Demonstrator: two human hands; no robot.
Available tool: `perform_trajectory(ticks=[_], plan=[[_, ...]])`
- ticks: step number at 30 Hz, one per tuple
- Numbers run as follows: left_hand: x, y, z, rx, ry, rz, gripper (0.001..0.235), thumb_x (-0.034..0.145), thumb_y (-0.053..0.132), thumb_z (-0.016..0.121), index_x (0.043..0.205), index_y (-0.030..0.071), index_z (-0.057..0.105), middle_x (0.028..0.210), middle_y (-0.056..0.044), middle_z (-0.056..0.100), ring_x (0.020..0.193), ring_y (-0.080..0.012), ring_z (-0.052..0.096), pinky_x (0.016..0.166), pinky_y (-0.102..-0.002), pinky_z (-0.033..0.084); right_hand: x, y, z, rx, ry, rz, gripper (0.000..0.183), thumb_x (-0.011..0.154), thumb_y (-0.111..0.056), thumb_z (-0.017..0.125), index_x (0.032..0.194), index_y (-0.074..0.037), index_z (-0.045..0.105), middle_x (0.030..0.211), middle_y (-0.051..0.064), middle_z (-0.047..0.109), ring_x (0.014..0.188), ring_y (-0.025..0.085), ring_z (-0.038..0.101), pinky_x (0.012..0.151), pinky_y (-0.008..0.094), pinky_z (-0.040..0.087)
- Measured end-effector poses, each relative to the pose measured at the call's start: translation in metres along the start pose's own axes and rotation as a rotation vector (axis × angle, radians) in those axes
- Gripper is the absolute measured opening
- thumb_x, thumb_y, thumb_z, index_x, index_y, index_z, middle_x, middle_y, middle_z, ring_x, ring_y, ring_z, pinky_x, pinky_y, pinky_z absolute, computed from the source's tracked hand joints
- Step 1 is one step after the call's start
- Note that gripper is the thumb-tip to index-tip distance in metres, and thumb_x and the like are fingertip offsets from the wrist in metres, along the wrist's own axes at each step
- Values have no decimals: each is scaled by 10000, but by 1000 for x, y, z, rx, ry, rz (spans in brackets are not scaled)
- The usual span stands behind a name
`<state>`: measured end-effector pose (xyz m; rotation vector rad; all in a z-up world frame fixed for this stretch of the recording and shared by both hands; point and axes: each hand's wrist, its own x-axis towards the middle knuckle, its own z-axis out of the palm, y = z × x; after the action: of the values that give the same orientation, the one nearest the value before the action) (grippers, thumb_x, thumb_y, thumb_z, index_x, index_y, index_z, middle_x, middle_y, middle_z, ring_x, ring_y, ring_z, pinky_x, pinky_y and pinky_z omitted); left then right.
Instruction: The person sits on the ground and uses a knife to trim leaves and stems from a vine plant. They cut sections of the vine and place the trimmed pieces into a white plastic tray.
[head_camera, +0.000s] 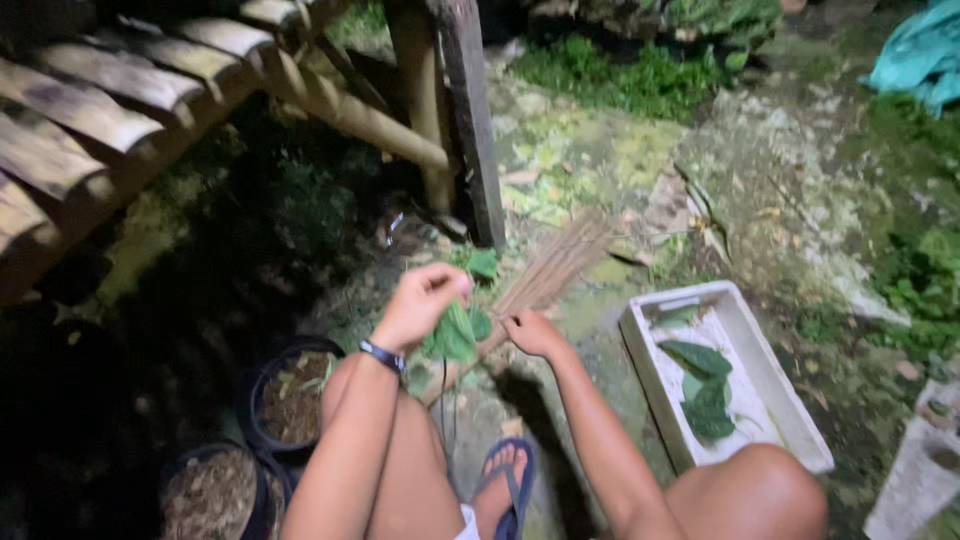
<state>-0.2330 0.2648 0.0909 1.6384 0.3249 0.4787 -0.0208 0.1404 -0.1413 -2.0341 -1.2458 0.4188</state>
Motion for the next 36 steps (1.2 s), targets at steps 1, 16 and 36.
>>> perform_trajectory(ticks=[1,16,36], plan=[[5,-1,-1,-67,71,-11,178,959,164,698,1031,10,751,885,-13,751,802,-82,661,750,-243,542,-7,14,12,-44,-157,44,459,984,-436,583,949,2,716,801,174,681,707,265,651,689,392,529],[57,-13,129,-376,-153,-97,185,986,202,694,1064,40,734,836,16,697,661,-18,536,561,-194,415,-104,-42,-173,1228,151,137,324,964,-318,620,1133,-42,646,931,87,732,427,55,350,388,242,281],[51,-13,342,-290,-626,81,208,1033,167,636,1089,-13,725,870,-59,734,766,-112,690,681,-259,577,-282,-23,-252,1265,892,103,204,1033,-148,631,1173,1,621,967,91,687,492,55,397,451,231,313]])
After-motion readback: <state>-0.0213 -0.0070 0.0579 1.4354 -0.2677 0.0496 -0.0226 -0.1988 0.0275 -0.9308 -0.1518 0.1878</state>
